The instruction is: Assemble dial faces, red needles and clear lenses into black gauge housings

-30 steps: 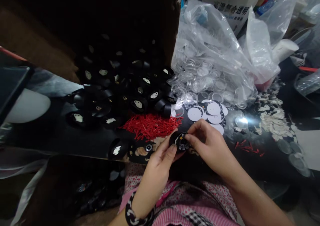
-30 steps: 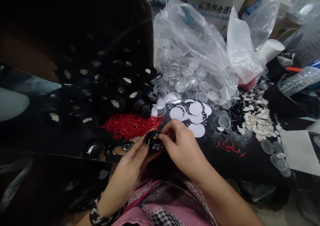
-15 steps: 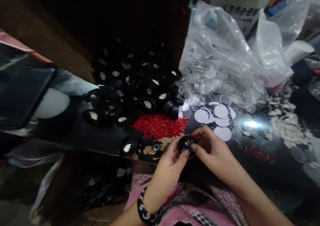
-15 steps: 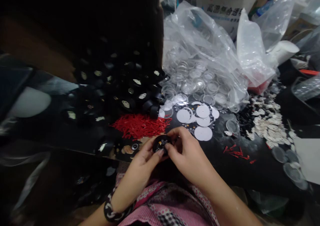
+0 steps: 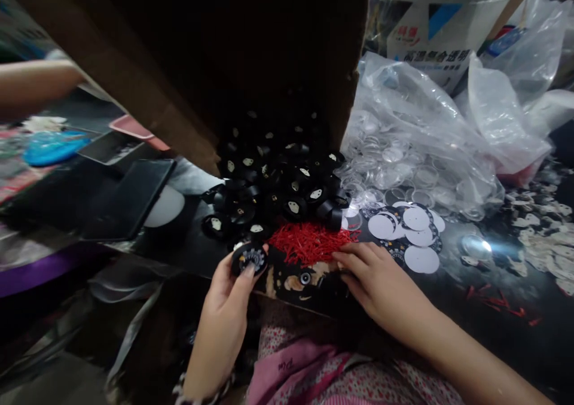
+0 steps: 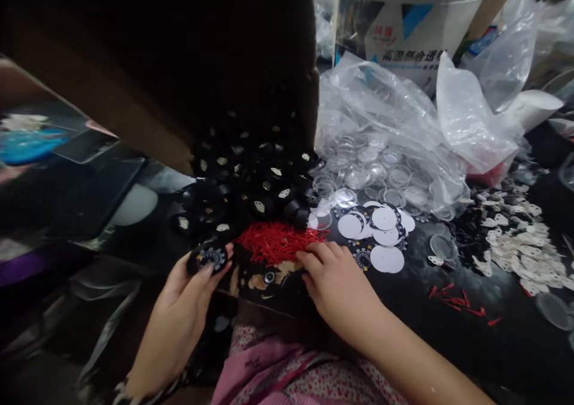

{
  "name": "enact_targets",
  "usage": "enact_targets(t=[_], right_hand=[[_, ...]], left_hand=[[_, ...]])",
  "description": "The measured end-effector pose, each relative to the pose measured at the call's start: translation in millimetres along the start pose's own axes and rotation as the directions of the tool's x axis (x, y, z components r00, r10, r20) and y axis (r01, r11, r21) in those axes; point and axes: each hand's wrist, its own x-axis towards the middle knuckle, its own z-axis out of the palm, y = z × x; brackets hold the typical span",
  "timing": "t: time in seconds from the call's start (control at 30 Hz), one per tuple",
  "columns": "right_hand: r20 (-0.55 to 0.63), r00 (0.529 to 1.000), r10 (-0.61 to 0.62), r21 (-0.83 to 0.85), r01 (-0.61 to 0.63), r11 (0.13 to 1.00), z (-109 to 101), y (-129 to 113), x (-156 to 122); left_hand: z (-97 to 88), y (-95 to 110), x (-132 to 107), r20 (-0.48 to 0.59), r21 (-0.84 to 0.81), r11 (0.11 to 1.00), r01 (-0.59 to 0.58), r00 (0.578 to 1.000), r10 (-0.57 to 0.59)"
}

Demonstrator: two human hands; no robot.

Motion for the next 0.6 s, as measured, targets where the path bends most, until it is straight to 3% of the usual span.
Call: enact_targets(t=[0.1, 0.2, 0.3, 0.37, 0.4, 0.47, 0.6], right_hand=[[-0.021, 0.996, -0.086, -0.092, 0.084, 0.992, 5, -6, 10], [-0.059, 0.994, -0.09, -0.024, 0.088, 0.996, -5, 7, 2], [-0.236, 0.969, 0.07, -0.024, -0.078, 0.997, -16, 44, -14], [-0.41, 0.89, 0.2, -0.106, -0.264, 0.959, -16, 69, -22], [-0.425, 0.872, 0.243, -0.133, -0.325, 0.936, -14, 77, -24], [-0.359, 0.884, 0.298, -0.167, -0.375, 0.912, -7, 83, -27], [-0.242, 0.931, 0.273, -0.191, -0.321, 0.927, 2, 67, -27]], left_hand=[[12.4, 8, 11, 0.016, -0.109, 0.994, -0.023, 1.0, 0.025], [22.2, 8, 7, 0.015, -0.19, 0.981, 0.03, 1.0, -0.027], [31.9, 3, -2, 0.059, -0.26, 0.96, 0.1, 0.994, -0.088], [41.1, -1, -5, 0.114, -0.289, 0.948, 0.134, 0.988, -0.105], [46.6, -2, -5, 0.127, -0.295, 0.944, 0.146, 0.985, -0.113], [57.9, -5, -4, 0.118, -0.296, 0.941, 0.163, 0.984, -0.133], [73.1, -6, -3, 0.114, -0.287, 0.939, 0.189, 0.98, -0.162]])
